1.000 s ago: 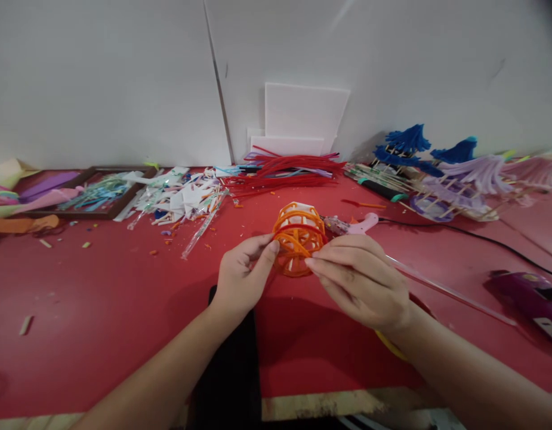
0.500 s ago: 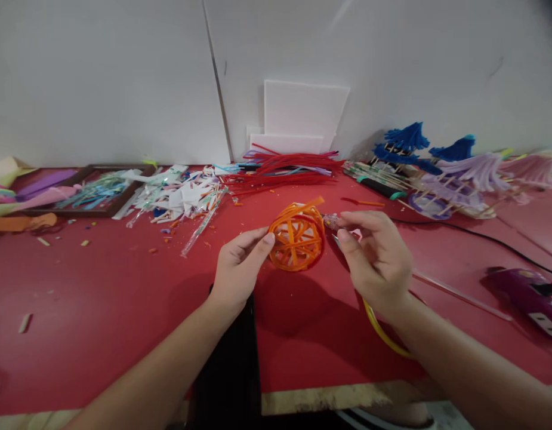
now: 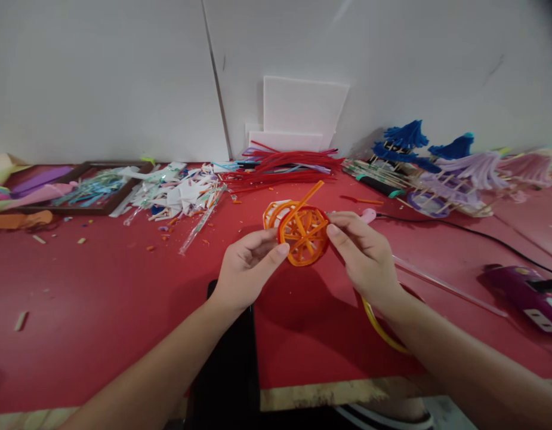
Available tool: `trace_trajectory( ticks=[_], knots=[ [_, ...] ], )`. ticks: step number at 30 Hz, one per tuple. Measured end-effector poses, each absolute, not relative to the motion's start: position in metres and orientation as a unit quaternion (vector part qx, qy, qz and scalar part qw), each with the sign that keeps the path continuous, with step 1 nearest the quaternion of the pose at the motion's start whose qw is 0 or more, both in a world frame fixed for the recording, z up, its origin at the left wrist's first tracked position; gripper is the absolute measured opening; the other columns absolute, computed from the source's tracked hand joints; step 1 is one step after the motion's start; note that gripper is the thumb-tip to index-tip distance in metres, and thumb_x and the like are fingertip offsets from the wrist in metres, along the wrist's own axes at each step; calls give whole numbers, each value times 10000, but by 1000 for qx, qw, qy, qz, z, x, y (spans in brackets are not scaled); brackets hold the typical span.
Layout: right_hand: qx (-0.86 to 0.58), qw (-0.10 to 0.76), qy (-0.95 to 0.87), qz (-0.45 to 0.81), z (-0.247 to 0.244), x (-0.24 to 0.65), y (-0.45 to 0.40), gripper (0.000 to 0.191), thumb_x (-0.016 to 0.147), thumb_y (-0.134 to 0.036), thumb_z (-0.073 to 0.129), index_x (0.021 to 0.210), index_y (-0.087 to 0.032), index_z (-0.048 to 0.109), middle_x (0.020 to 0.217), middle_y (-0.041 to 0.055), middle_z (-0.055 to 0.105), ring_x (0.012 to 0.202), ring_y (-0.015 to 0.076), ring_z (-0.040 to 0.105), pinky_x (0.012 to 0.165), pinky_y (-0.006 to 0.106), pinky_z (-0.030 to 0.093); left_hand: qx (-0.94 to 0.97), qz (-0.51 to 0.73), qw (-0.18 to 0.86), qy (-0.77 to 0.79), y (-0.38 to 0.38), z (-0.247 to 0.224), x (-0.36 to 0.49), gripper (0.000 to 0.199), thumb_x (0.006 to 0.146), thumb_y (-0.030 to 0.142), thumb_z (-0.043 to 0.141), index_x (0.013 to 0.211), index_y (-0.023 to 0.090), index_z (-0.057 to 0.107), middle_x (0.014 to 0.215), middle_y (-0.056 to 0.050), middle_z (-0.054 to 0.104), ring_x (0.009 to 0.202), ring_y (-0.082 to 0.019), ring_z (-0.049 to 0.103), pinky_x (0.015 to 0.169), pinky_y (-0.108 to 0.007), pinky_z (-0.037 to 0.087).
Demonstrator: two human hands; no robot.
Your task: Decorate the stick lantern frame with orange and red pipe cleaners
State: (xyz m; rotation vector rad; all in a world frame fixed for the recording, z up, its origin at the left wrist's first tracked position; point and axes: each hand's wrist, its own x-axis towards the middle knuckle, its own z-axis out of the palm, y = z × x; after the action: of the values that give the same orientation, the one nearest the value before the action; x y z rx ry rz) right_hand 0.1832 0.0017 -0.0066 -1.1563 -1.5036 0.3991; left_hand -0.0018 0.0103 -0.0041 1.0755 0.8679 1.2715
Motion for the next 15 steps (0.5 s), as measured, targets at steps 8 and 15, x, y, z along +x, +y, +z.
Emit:
trace_trajectory(
  ticks=[8,15],
  knots=[
    [-497,562,-619,231,-17,185,8,149,890,-337,549,930,-240,654,972,47,662,961,188,623,904,405,505,494,536,572,376,8,-3,-1,289,654,286,809,910,182,724,914,-62,777,834,-181,727,793,-301,591],
    [-507,530,-657,177,-3,197,12,164,892,-303,540,989,-238,653,1006,62,666,931,191,646,809,363,541,499,550,526,413,11,-4,-5,278,691,374,773,892,185,736,890,-56,773,798,-173,715,746,-279,581]
  ],
)
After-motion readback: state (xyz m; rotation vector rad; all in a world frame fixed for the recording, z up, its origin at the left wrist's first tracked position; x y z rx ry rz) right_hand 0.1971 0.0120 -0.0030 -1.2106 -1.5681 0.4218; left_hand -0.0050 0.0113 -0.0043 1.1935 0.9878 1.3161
